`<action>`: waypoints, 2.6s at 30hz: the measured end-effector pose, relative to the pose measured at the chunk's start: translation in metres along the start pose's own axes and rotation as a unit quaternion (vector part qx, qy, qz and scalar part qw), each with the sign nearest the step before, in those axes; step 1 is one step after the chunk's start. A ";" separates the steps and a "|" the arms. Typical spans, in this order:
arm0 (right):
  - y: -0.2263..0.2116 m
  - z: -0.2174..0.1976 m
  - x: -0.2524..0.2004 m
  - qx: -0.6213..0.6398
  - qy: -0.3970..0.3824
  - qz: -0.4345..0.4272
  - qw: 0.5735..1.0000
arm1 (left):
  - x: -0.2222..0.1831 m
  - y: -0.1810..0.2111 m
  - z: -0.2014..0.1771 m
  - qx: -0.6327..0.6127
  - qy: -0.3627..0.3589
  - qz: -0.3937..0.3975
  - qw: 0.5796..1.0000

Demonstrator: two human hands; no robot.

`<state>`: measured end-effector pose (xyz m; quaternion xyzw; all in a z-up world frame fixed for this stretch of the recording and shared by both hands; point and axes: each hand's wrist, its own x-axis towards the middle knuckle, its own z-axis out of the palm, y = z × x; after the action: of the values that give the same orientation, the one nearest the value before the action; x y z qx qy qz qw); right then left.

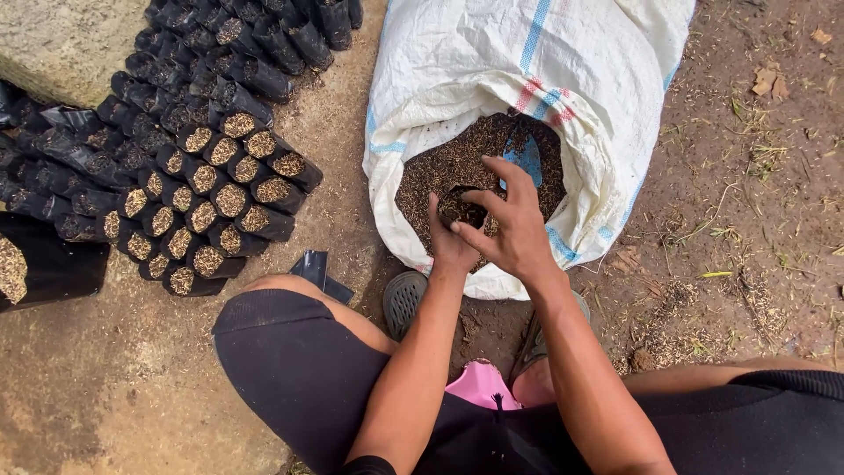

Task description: Filling a small black plastic polybag with soil from a large sack using a hand trowel

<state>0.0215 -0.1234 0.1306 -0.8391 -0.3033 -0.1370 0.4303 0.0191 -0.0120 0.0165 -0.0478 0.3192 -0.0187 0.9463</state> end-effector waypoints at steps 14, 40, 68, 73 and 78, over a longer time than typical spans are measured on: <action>0.022 0.006 0.014 -0.003 -0.080 0.196 0.977 | 0.053 -0.002 -0.050 0.011 0.058 0.089 0.994; 0.095 -0.002 -0.111 -0.212 -0.235 0.530 0.786 | 0.077 0.037 -0.070 -0.070 0.161 0.099 0.979; 0.119 0.062 -0.121 -0.127 -0.011 0.407 0.904 | 0.064 0.027 -0.092 -0.055 0.190 0.103 0.975; 0.126 0.057 -0.137 -0.201 0.021 0.425 0.882 | 0.064 0.029 -0.098 -0.050 0.194 0.104 0.974; 0.213 0.111 -0.193 -0.043 0.060 0.524 0.849 | 0.057 0.024 -0.091 -0.044 0.203 0.110 0.972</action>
<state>0.0013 -0.2046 -0.1667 -0.8813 0.2140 0.0460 0.4188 0.0090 0.0015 -0.0926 -0.0491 0.5084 0.0901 0.8550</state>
